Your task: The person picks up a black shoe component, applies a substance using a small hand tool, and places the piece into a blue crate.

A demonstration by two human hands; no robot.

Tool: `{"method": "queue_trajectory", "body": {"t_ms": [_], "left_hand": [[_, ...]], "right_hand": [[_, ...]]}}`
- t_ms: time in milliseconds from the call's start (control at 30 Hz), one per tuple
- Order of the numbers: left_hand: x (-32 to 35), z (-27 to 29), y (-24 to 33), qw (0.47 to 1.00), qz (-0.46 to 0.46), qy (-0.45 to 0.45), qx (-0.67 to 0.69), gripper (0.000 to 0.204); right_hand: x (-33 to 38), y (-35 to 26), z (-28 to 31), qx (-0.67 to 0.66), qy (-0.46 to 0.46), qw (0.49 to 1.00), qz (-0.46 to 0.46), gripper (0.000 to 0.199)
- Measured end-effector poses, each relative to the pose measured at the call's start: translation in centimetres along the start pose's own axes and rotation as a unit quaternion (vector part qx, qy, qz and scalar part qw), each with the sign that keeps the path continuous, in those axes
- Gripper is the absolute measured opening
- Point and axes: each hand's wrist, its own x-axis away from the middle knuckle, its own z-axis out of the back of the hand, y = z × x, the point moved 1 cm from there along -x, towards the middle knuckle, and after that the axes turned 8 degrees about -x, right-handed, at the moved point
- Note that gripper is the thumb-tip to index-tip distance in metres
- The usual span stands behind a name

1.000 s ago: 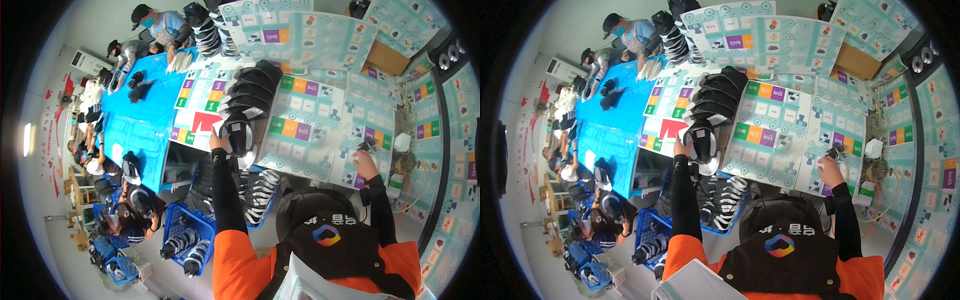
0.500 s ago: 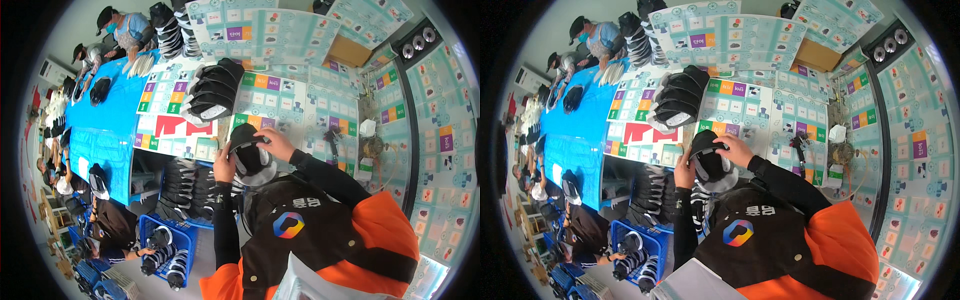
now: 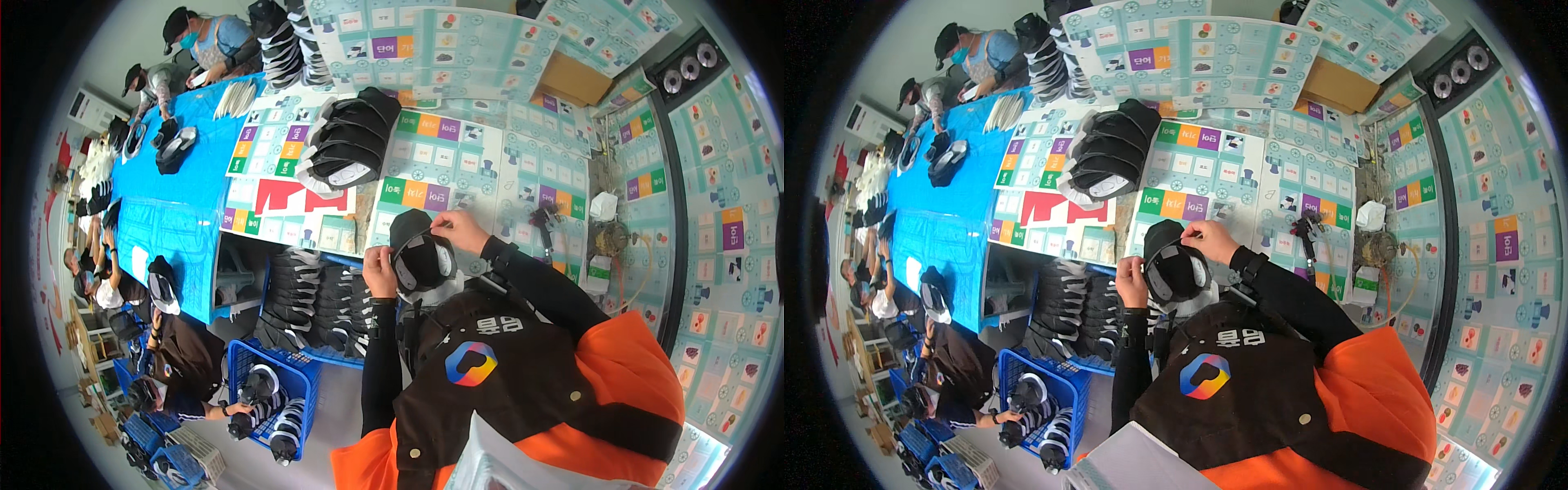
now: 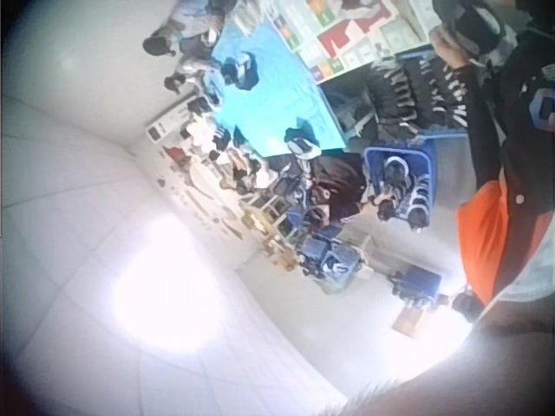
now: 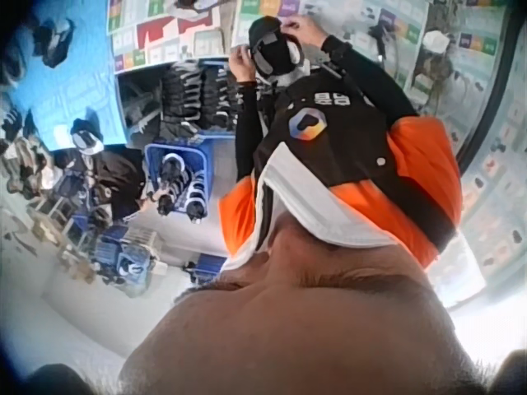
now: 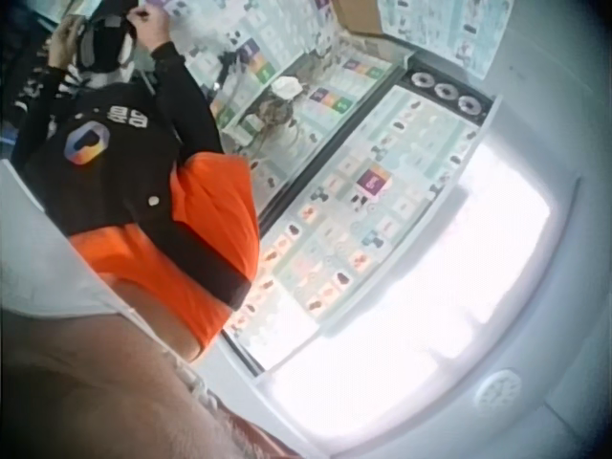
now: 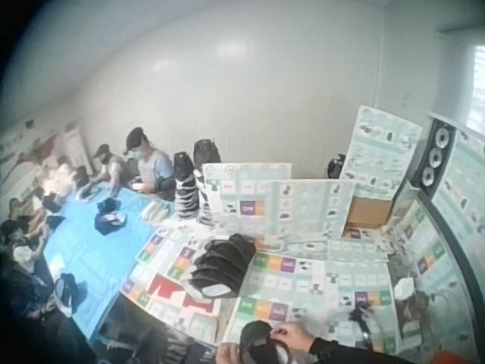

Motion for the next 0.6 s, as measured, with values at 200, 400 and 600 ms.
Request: {"method": "queue_trajectory", "body": {"t_ms": [200, 400, 600], "left_hand": [[-1.7, 0.4, 3.0, 0.981, -0.004, -0.187, 0.055, 0.027], [-1.0, 0.0, 3.1, 0.983, -0.080, -0.163, 0.027, 0.023], [-1.4, -2.8, 6.4, 0.990, -0.069, -0.115, -0.042, 0.013]], "right_hand": [[-0.4, 2.5, 3.1, -0.093, -0.060, 0.993, -0.051, 0.011], [1.6, 0.6, 3.8, -0.083, -0.048, 0.995, -0.028, 0.010], [2.1, 0.1, 5.5, -0.064, -0.067, 0.995, -0.024, 0.014]]}}
